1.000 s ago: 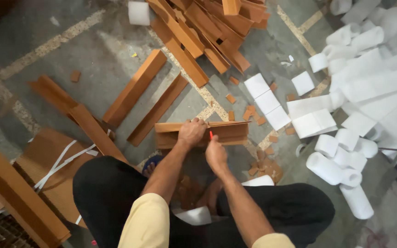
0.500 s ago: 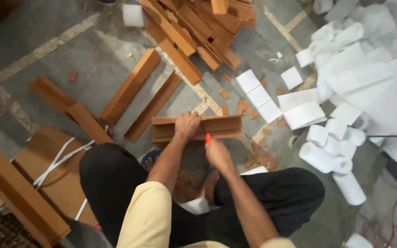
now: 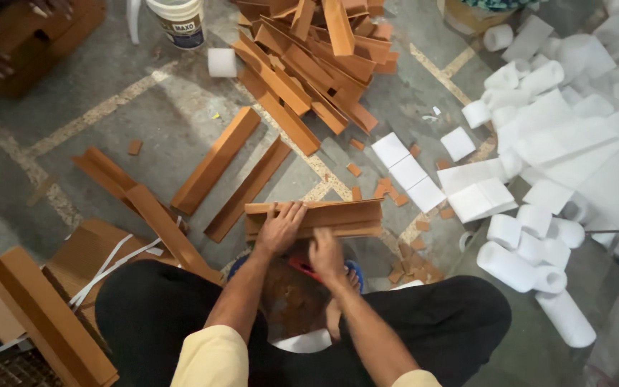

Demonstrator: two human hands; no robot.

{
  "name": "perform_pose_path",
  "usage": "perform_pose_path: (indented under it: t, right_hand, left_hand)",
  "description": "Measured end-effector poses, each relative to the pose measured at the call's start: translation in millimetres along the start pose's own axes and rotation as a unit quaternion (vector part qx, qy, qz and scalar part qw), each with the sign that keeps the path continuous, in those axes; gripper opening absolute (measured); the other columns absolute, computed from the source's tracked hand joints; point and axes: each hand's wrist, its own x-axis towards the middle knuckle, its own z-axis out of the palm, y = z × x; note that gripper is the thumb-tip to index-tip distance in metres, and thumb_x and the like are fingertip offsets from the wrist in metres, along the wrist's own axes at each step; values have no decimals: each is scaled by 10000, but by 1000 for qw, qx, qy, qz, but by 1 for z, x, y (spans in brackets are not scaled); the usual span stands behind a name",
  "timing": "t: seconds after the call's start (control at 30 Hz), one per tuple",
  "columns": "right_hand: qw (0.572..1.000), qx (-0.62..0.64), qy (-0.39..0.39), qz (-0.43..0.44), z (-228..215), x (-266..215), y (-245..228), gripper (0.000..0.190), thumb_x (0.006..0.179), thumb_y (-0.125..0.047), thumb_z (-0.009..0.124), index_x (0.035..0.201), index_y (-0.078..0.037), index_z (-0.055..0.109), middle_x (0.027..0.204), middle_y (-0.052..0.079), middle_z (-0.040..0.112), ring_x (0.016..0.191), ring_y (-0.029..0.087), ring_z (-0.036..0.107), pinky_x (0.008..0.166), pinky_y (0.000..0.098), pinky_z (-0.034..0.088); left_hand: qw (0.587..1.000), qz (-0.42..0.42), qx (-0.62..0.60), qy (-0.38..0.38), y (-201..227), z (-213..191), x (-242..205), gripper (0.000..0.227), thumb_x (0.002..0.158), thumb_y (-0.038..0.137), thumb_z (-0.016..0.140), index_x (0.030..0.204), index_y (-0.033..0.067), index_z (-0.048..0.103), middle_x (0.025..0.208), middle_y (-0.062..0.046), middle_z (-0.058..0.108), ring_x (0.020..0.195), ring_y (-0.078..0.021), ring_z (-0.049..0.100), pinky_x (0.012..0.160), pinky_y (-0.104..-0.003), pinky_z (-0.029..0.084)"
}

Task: The person sits on the floor and uses a red utility knife to cut long brown cardboard strips into shorter pieces. They repeatedly pick up a strip, score it with the knife, snap it apart, and place the cut pieces into a growing pile nearby.

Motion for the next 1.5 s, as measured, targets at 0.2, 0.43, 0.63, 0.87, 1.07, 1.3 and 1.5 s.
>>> perform_pose_path:
  t: [0.2,0.43,0.63,0.87,1.07,1.3,1.5]
  right_hand:
    - [985,-140,-23,-94,-42,86,-10,283,820,-92,674,1095,-105,739,1084,146,705,1141,314,609,1045,599,347]
    - [943,-255,-211,13,-45,135,-7,215,905,-127,596,1012,-142,781,1040,141,742,1023,342,707,881,537,514]
    - [989,2,103,-104,-123,142,-32,222,918,-29,598,1090,-33,738,1068,188,752,972,381,693,845,470,528]
    - [949,237,174,110,-175,86,-52,160,1018,-134,680,1064,13,722,856,113,730,774,161,639,725,307,513]
    - [816,560,104,98,-182,68,-33,113,937,-32,716,1049,-27,705,981,26,740,892,115,701,798,271,566]
    - [812,561,-100,127,-200,61,-30,115,957,-123,716,985,-11,712,857,48,726,739,145,672,682,301,549]
    - [977,200,-60,32,-196,66,-44,342,1026,-322,606,977,8,679,715,41,647,622,137,597,584,307,473]
  left_hand:
    - [999,35,32,3,-1,3,-1,625,818,251,592,1416,87,510,1519,-98,472,1420,-253,417,1103,-594,284]
    - [999,41,-24,-13,12,-16,0,271,978,210,563,1235,162,635,1140,-50,621,1148,-245,581,943,-474,413]
    - [983,-19,-137,121,25,-55,21,454,826,295,678,1223,82,625,1138,-95,646,1088,-284,591,908,-512,424]
    - [891,-56,-392,221,96,-144,78,224,1001,230,610,1165,82,649,997,-173,694,960,-420,646,833,-506,506]
    - [898,-42,-432,76,82,-183,71,244,992,297,651,1063,67,691,901,-128,746,865,-314,716,762,-428,549]
    - [773,-58,-626,-84,60,-197,57,304,1014,260,583,1147,19,713,973,-95,777,888,-147,709,820,-342,561]
    - [845,-93,-525,-46,54,-175,56,323,1008,274,579,1137,14,721,973,-142,769,910,-174,727,827,-357,560]
